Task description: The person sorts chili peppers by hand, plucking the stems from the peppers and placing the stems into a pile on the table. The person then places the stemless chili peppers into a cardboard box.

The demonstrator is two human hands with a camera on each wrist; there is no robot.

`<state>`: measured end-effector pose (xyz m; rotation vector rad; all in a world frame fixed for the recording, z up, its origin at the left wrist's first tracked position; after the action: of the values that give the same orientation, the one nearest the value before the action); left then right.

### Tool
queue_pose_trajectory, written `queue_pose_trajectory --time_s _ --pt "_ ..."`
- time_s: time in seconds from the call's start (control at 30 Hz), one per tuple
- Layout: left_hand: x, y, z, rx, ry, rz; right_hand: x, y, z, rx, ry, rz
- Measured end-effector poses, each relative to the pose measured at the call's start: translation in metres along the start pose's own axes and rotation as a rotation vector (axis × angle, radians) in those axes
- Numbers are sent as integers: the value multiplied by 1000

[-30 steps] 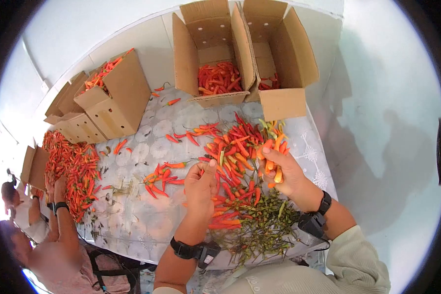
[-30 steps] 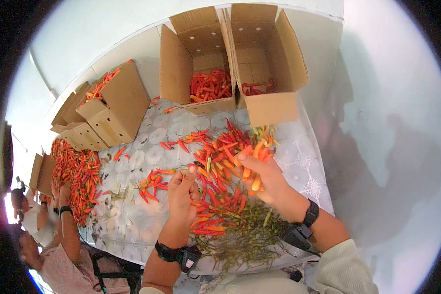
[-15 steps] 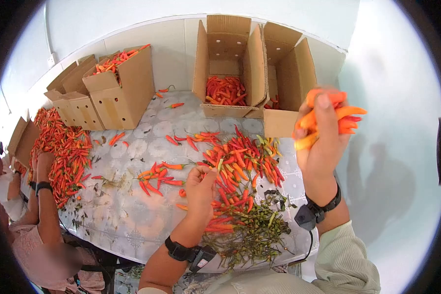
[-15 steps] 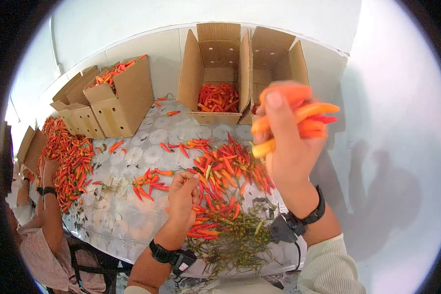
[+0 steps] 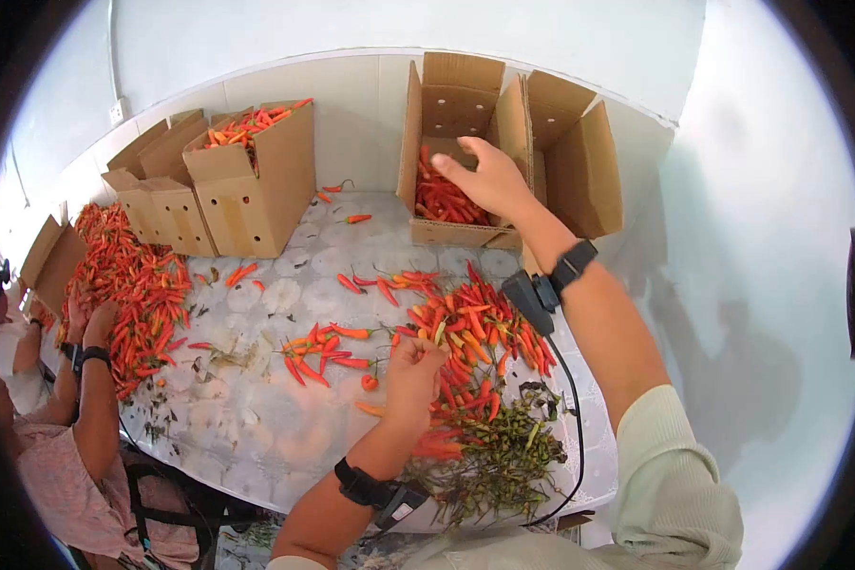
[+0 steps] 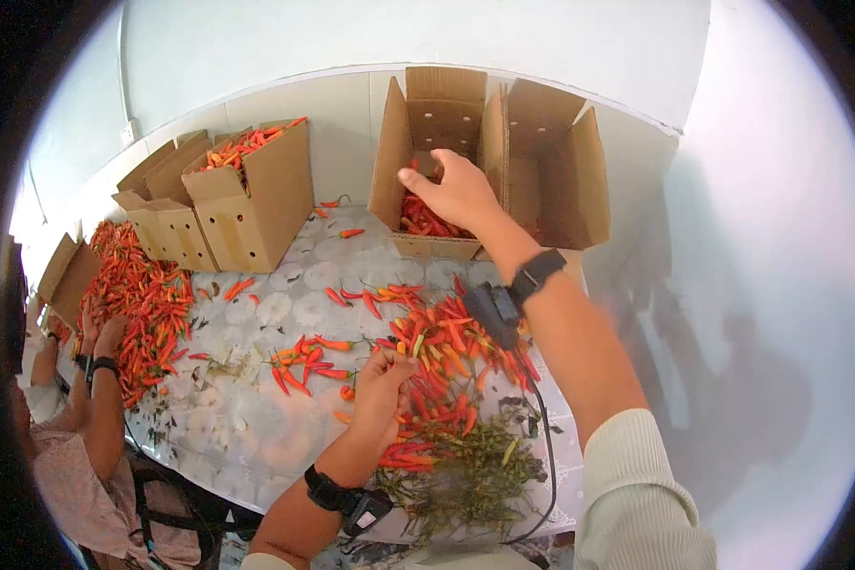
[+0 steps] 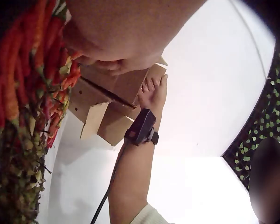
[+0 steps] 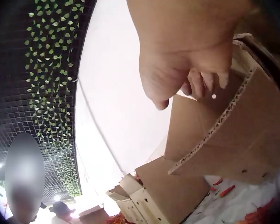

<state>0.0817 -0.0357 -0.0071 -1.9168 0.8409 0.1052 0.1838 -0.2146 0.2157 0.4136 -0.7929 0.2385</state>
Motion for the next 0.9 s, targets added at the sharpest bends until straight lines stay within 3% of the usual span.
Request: queue_pose_trajectory --time_s 0.07,0.23,0.37,0.47,0.57,0.9 --pt "-2 4 -2 26 0 27 -11 3 5 187 -61 -22" --pt "4 3 5 19 -31 -4 -67 24 29 334 -309 -15" --pt "5 -15 19 -98 -110 -109 -114 69 -4 210 58 274" --pt "11 -12 28 -206 -94 -70 -151 70 -49 247 356 357" --pt "13 -6 25 -234 -64 8 -181 62 -80 222 499 433" --pt "19 2 25 -233 3 65 -196 53 -81 67 491 350"
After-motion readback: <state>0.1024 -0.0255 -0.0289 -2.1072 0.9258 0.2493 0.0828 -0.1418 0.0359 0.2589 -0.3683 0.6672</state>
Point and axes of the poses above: each hand's wrist, its own x-axis towards the middle knuckle, its own z-axis out of the back of the hand, y = z × x, the point moved 9 cm from there along x, towards the middle knuckle, and after that the axes turned 14 degrees about z, right-handed, at the moved point
